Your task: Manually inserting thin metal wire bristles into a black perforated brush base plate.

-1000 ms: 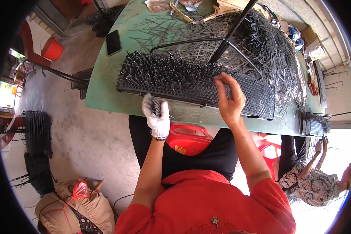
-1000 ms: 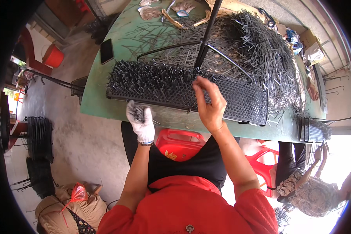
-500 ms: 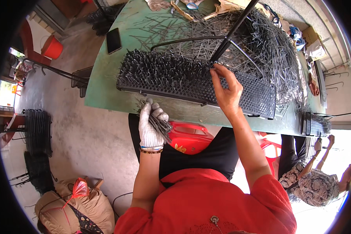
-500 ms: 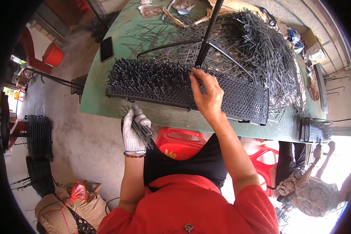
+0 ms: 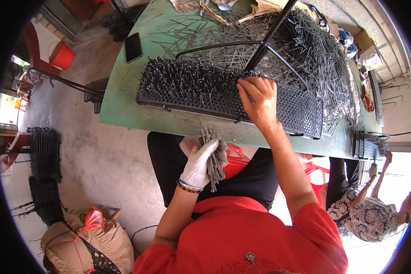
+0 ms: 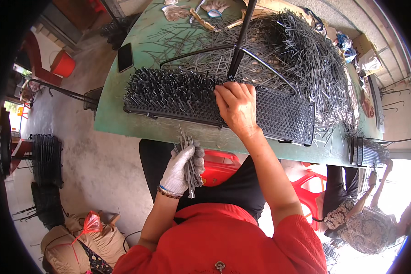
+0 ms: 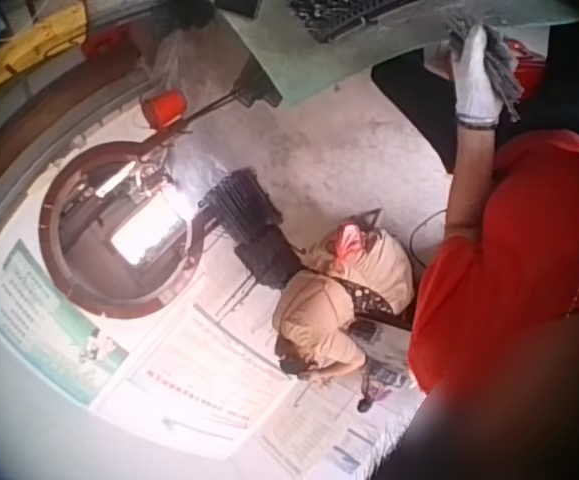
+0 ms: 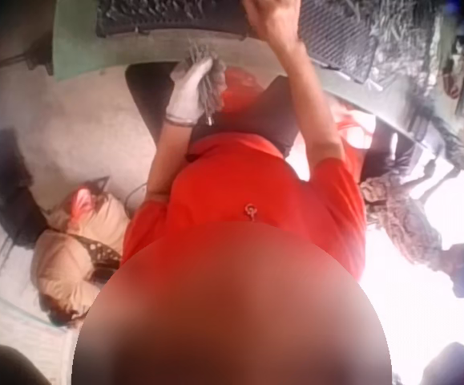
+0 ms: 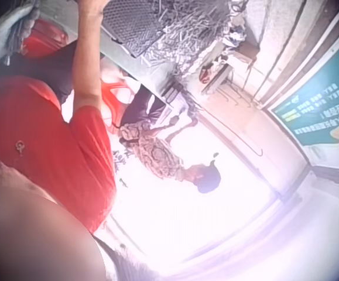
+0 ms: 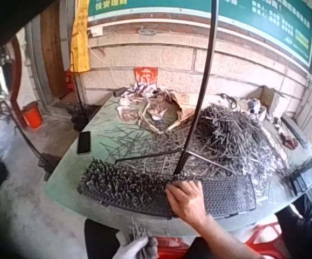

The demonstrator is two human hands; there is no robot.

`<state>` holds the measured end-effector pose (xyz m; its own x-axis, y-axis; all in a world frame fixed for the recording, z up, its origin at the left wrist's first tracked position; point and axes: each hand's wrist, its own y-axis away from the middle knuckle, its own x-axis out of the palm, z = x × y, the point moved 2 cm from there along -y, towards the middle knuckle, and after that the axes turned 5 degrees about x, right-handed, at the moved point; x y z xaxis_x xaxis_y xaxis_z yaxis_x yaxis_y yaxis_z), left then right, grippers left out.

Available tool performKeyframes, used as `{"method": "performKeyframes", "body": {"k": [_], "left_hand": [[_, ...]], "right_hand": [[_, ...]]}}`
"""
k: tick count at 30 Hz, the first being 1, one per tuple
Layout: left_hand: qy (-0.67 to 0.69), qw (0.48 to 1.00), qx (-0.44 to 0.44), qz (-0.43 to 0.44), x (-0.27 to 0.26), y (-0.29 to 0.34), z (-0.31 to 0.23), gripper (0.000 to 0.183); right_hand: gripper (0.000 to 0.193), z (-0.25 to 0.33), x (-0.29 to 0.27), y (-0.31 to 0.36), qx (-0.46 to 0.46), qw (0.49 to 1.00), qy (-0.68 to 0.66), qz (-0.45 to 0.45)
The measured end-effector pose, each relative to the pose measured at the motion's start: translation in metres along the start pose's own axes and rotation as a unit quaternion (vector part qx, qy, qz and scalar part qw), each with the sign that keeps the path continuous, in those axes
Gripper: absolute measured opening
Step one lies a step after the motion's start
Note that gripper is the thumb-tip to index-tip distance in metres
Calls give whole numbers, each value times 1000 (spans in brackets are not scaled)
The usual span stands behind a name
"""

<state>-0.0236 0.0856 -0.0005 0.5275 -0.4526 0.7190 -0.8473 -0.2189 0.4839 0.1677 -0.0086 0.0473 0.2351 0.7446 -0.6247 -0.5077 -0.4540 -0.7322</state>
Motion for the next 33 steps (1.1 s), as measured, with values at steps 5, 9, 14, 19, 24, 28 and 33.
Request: {"method": "performKeyframes", "body": {"k": [5, 9, 14, 19, 24, 28, 33], "left_hand": [[11, 1000, -2, 3, 13, 1, -1, 12], [4, 988, 155, -13, 30, 6, -11, 29], [-172, 931, 322, -29, 52, -1, -11, 50], [-209, 914, 345, -42, 55, -12, 18, 47], [-321, 911, 258, 4, 56, -8, 28, 43], [-196, 964, 171, 48, 49, -3, 38, 46], [-358, 890, 272, 76, 39, 0, 59, 48]], "right_hand": [[22, 5, -8, 5, 42, 999, -19, 21], [27, 31, -26, 51, 282, 907, -295, 101], [59, 92, -21, 117, 545, 455, -694, 121], [54, 80, -10, 136, 642, 575, -486, 142], [42, 75, -14, 146, 729, 407, -547, 58], [40, 65, -21, 158, 698, 439, -563, 51], [39, 67, -31, 154, 670, 470, -574, 11]]}}
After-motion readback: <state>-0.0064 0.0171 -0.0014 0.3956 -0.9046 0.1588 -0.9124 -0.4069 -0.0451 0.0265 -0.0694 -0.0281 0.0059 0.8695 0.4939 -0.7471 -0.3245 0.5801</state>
